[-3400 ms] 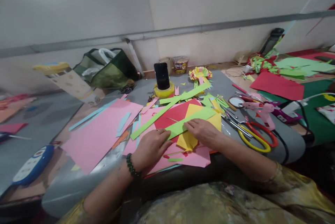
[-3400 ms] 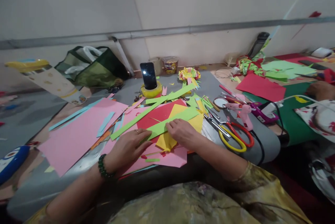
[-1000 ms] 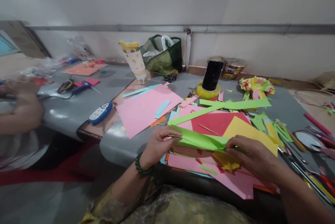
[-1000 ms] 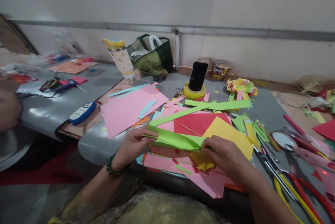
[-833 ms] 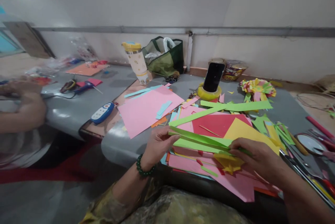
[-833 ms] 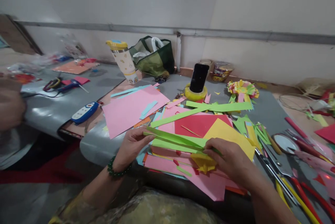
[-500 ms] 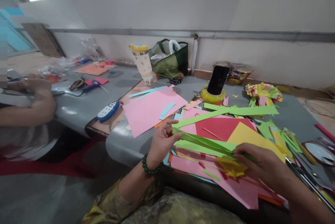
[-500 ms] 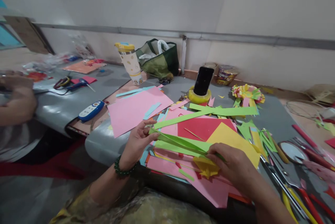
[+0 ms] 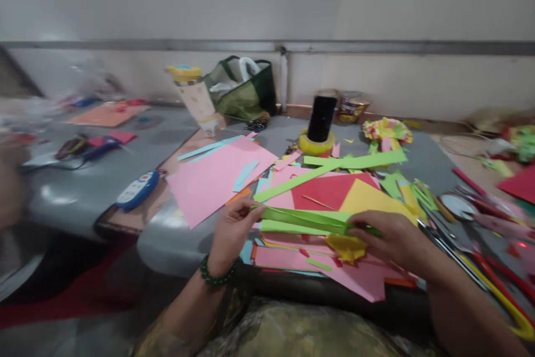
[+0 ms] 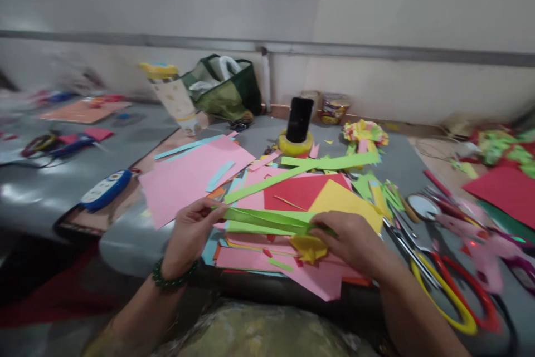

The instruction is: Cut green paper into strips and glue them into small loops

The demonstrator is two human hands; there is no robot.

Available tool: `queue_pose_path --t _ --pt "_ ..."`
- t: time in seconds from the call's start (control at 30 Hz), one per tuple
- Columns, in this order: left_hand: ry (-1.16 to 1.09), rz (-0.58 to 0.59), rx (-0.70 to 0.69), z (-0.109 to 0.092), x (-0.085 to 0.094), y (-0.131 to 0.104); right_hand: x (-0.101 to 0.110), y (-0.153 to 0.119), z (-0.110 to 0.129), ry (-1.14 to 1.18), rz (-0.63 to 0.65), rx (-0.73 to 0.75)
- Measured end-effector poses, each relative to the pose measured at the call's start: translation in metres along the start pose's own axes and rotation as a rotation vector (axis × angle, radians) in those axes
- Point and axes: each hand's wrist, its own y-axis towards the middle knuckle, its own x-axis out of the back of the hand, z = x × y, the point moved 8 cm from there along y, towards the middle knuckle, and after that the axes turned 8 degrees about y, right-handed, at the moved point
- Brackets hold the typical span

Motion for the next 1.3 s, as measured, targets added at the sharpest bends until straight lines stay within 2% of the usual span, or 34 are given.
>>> queue_pose_path --t 0.23,0.37,0.53,0.63,0.73,0.9,1.07,1.3 --pt "0.117 -0.079 0.022 0.005 0.013 0.004 0.001 -0.003 -0.005 0.000 0.069 -0.128" --pt "0.106 -0.098 0.079 0.012 0.017 0.002 -0.002 -0.009 -0.010 -0.018 0.087 -0.245" --pt "0.131 -0.120 0.106 0.012 0.020 0.002 -0.005 -0.015 -0.006 -0.005 0.105 -0.195" --pt "0.148 -0.123 0.063 0.007 0.021 0.002 0.000 -0.018 -0.007 0.068 0.020 -0.156" --pt "0.181 -0.099 0.044 0.001 0.022 -0.001 0.010 -0.022 -0.016 0.259 -0.135 -0.185" --pt "0.139 -0.121 0.164 0.004 0.023 -0.004 0.016 -0.029 -0.036 0.699 -0.379 -0.282" --pt "0.080 -0.113 0.295 0.014 0.020 -0.005 0.012 -0.031 -0.044 1.011 -0.470 -0.323" --pt "0.027 -0.146 0.382 0.020 0.025 -0.008 0.008 -0.034 -0.053 1.127 -0.523 -0.379"
